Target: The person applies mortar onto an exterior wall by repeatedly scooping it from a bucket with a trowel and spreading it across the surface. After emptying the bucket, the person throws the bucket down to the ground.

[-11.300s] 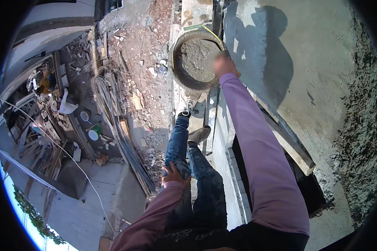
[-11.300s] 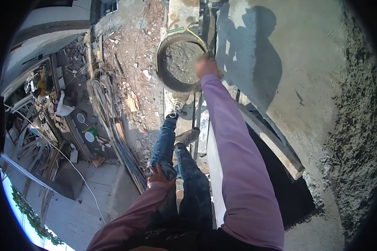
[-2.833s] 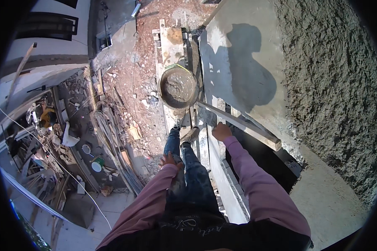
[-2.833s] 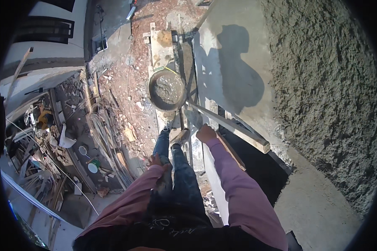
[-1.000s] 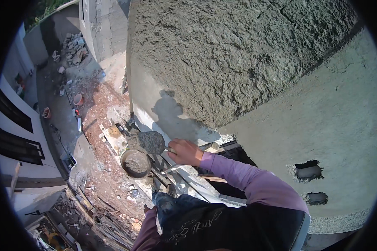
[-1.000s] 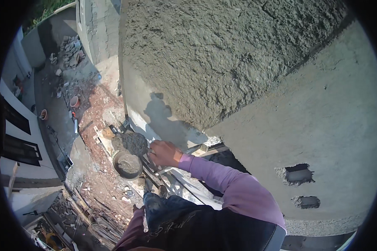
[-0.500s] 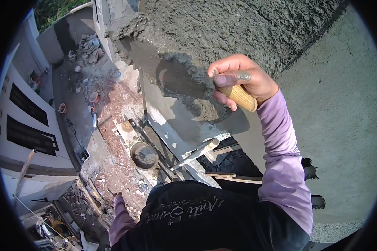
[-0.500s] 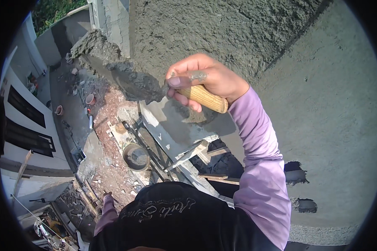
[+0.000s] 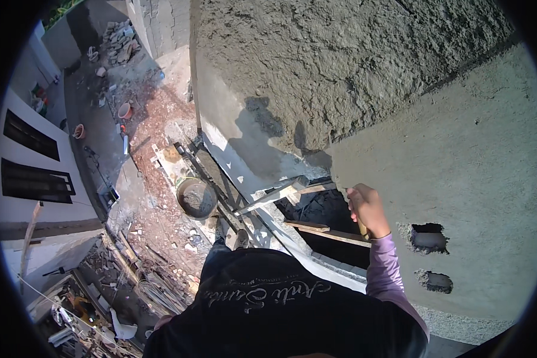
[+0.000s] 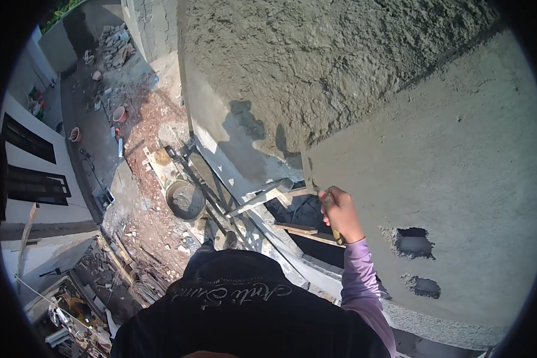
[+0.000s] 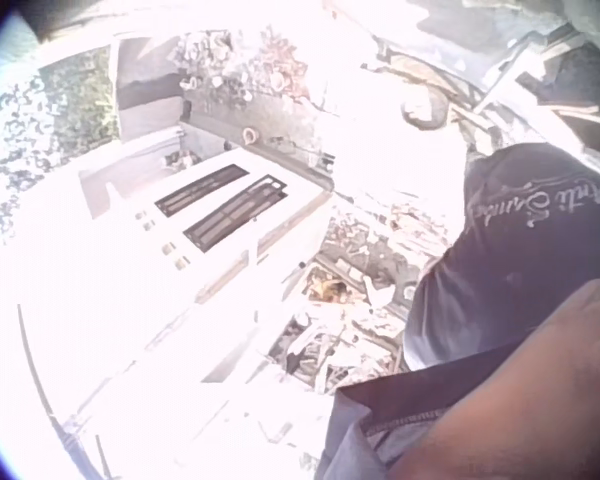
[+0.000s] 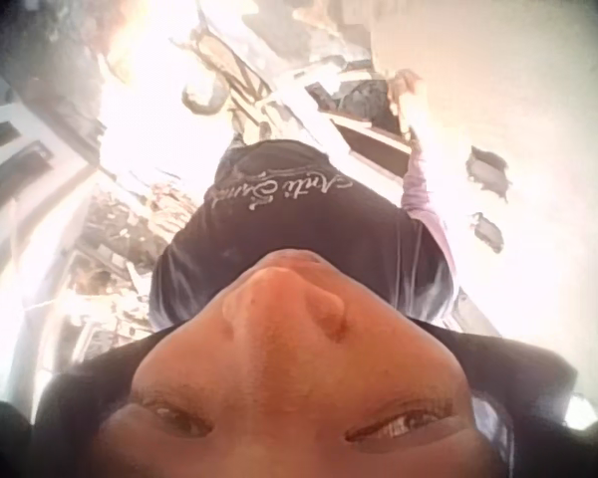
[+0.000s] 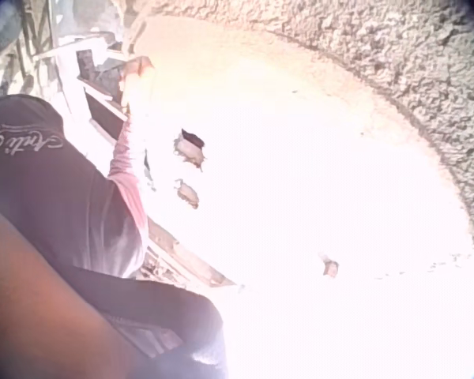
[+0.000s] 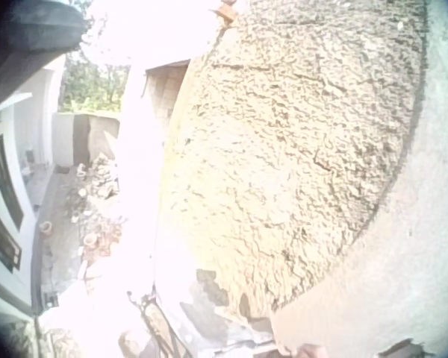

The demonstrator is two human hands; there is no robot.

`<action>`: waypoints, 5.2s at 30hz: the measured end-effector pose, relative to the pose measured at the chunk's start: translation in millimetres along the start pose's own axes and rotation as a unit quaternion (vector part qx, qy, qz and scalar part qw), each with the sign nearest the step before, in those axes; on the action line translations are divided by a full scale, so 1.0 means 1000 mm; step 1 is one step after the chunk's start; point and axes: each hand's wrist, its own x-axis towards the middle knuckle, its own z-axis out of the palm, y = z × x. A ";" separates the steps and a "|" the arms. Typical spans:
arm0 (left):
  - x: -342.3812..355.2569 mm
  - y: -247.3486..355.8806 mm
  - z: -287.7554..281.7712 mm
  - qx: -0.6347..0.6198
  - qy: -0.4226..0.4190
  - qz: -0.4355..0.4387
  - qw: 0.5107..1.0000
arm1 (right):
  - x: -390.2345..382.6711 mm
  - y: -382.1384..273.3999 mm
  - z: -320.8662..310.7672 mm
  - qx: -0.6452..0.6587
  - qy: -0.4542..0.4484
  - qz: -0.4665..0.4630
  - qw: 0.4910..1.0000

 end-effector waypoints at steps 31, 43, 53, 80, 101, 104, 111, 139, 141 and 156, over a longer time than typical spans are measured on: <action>-0.078 0.147 0.339 0.336 -0.269 -0.153 0.890 | 0.271 0.311 0.773 -0.538 -0.359 -0.599 0.472; -0.070 0.143 0.345 0.338 -0.270 -0.155 0.888 | 0.259 0.346 0.810 -0.449 -0.474 -0.290 0.700; -0.062 0.148 0.328 0.326 -0.269 -0.126 0.897 | 0.232 0.356 0.747 -0.133 -0.396 -0.254 0.872; 0.013 0.078 0.098 0.215 -0.216 0.078 0.949 | 0.075 -0.306 0.145 0.005 -0.353 -0.387 0.852; 0.026 0.046 0.179 0.328 -0.203 -0.015 0.923 | 0.193 -0.031 0.201 -0.013 -0.209 -0.039 0.977; 0.044 0.044 0.232 0.258 -0.366 0.002 0.894 | 0.238 0.043 0.362 -0.178 -0.338 -0.180 0.907; -0.069 0.173 0.327 0.378 -0.275 -0.150 0.871 | 0.305 0.197 0.697 -0.493 -0.409 -0.239 0.730; -0.072 0.155 0.347 0.380 -0.272 -0.181 0.866 | 0.253 0.349 0.813 -0.467 -0.426 -0.271 0.726; -0.071 0.158 0.355 0.362 -0.275 -0.163 0.875 | 0.277 0.381 0.795 -0.399 -0.451 -0.250 0.758; -0.050 0.118 0.360 0.315 -0.222 -0.098 0.917 | 0.195 0.196 0.577 -0.203 -0.416 -0.269 0.845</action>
